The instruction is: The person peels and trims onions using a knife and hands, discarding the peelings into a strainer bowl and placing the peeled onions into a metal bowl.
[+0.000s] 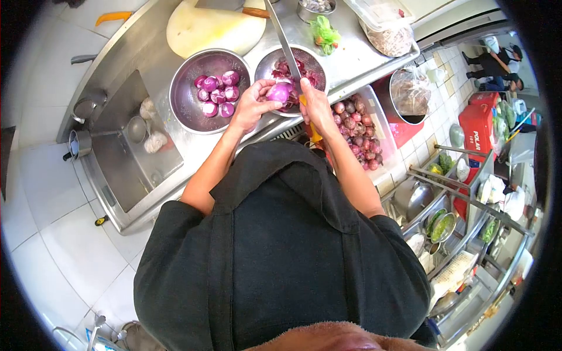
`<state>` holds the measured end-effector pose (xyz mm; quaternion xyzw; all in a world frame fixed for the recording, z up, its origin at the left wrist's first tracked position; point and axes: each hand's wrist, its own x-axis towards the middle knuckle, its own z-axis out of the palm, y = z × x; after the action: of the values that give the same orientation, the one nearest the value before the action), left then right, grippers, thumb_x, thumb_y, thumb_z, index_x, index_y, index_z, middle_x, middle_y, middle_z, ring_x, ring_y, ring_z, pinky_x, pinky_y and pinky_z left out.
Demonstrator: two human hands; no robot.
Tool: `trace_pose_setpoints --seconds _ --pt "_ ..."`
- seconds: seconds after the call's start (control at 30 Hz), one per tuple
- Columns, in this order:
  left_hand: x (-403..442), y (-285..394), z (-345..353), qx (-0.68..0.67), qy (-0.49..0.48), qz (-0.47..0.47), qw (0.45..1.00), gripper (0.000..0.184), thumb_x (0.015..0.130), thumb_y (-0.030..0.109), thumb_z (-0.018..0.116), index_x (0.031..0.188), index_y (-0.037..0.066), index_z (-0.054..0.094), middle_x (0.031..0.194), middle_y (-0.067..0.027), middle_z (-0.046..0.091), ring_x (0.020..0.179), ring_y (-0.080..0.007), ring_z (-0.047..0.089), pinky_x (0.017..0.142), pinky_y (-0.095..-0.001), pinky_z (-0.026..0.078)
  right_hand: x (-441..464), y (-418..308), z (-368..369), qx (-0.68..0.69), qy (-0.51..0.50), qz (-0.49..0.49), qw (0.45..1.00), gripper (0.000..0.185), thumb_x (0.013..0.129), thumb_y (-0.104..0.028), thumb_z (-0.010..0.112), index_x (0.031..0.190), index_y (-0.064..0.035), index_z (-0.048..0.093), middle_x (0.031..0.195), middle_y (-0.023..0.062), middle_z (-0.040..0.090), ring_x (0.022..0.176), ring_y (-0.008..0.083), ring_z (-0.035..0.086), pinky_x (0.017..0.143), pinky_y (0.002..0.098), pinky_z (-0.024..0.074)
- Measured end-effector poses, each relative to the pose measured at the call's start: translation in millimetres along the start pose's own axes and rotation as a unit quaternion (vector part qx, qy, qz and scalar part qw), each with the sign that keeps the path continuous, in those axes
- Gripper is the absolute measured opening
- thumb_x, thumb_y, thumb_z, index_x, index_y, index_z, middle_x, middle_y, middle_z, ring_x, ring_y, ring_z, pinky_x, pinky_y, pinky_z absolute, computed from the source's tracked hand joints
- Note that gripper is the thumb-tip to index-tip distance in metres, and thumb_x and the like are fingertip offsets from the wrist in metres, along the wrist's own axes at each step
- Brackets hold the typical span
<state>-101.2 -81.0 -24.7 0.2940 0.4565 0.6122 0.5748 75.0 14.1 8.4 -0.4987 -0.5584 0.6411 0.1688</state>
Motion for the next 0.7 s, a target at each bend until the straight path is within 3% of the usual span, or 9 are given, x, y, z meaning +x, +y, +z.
trace_pose_setpoints --seconds 0.13,0.17,0.27,0.37,0.4,0.53,0.6,0.67,0.7 --pt "3 -4 -7 -0.145 -0.022 -0.007 0.989 0.060 0.083 -0.005 0.069 0.137 -0.003 0.045 0.128 -0.0135 0.058 0.114 -0.0214 0.061 0.099 -0.0335 0.050 3 -3 -6 0.030 -0.045 0.007 0.999 0.058 0.101 -0.058 0.045 0.074 -0.0066 0.053 0.051 0.0034 0.047 0.040 0.0133 0.043 0.037 0.0284 0.0325" --pt "2 -4 -9 -0.174 -0.022 -0.007 0.984 0.053 0.085 -0.006 0.066 0.135 -0.001 0.049 0.126 -0.0110 0.059 0.113 -0.0187 0.060 0.100 -0.0327 0.049 1 -5 -6 0.028 -0.040 0.004 0.999 0.056 0.102 -0.058 0.043 0.075 -0.0084 0.050 0.052 0.0031 0.046 0.040 0.0130 0.042 0.038 0.0278 0.0331" --pt "7 -2 -10 -0.144 0.016 -0.028 0.989 0.053 0.085 -0.006 0.066 0.135 -0.001 0.049 0.124 -0.0105 0.060 0.111 -0.0184 0.061 0.099 -0.0322 0.050 -2 -3 -10 0.025 -0.062 -0.011 0.998 0.057 0.102 -0.058 0.042 0.098 -0.0050 0.062 0.053 0.0020 0.045 0.040 0.0117 0.041 0.039 0.0263 0.0334" --pt "14 -4 -6 -0.130 0.033 -0.031 0.991 0.054 0.084 -0.003 0.070 0.135 -0.001 0.051 0.122 -0.0099 0.060 0.108 -0.0171 0.060 0.096 -0.0302 0.050 -21 -17 -5 0.013 -0.099 -0.037 0.994 0.064 0.103 -0.057 0.040 0.138 -0.0051 0.053 0.056 0.0001 0.044 0.042 0.0097 0.040 0.040 0.0248 0.0333" --pt "19 -6 -4 -0.121 0.033 -0.031 0.992 0.054 0.084 -0.002 0.071 0.134 -0.001 0.052 0.122 -0.0098 0.060 0.108 -0.0167 0.060 0.095 -0.0297 0.050 -23 -19 -3 0.036 -0.111 -0.043 0.992 0.075 0.102 -0.055 0.045 0.153 -0.0018 0.032 0.055 -0.0025 0.044 0.042 0.0066 0.040 0.040 0.0234 0.0332" --pt "24 -2 17 0.027 0.088 -0.024 0.996 0.048 0.081 -0.003 0.077 0.126 -0.002 0.059 0.114 -0.0101 0.066 0.102 -0.0179 0.064 0.091 -0.0289 0.052 -21 -17 -5 0.034 -0.122 -0.049 0.991 0.069 0.102 -0.053 0.048 0.149 -0.0032 0.042 0.057 -0.0059 0.042 0.044 0.0055 0.040 0.040 0.0239 0.0340" --pt "25 -2 14 -0.004 0.070 0.003 0.998 0.051 0.078 -0.007 0.076 0.126 -0.003 0.059 0.113 -0.0116 0.066 0.100 -0.0179 0.065 0.090 -0.0295 0.054 -22 -19 -7 0.031 -0.093 -0.037 0.994 0.060 0.101 -0.054 0.048 0.129 -0.0031 0.062 0.055 -0.0053 0.043 0.044 0.0065 0.040 0.040 0.0252 0.0347" --pt "22 3 11 -0.018 0.065 0.012 0.998 0.055 0.077 -0.010 0.073 0.129 -0.004 0.056 0.116 -0.0129 0.065 0.101 -0.0183 0.065 0.090 -0.0295 0.054 -5 -5 -13 0.005 -0.040 -0.012 0.999 0.055 0.101 -0.057 0.046 0.099 -0.0055 0.066 0.055 -0.0039 0.045 0.044 0.0078 0.041 0.041 0.0257 0.0350" --pt "20 4 10 -0.048 0.044 0.013 0.998 0.057 0.078 -0.010 0.072 0.131 -0.005 0.054 0.118 -0.0130 0.064 0.103 -0.0187 0.065 0.092 -0.0302 0.053 -5 -9 -14 0.025 -0.026 -0.005 0.999 0.061 0.101 -0.062 0.041 0.074 -0.0084 0.054 0.053 0.0005 0.048 0.041 0.0116 0.044 0.040 0.0266 0.0357"
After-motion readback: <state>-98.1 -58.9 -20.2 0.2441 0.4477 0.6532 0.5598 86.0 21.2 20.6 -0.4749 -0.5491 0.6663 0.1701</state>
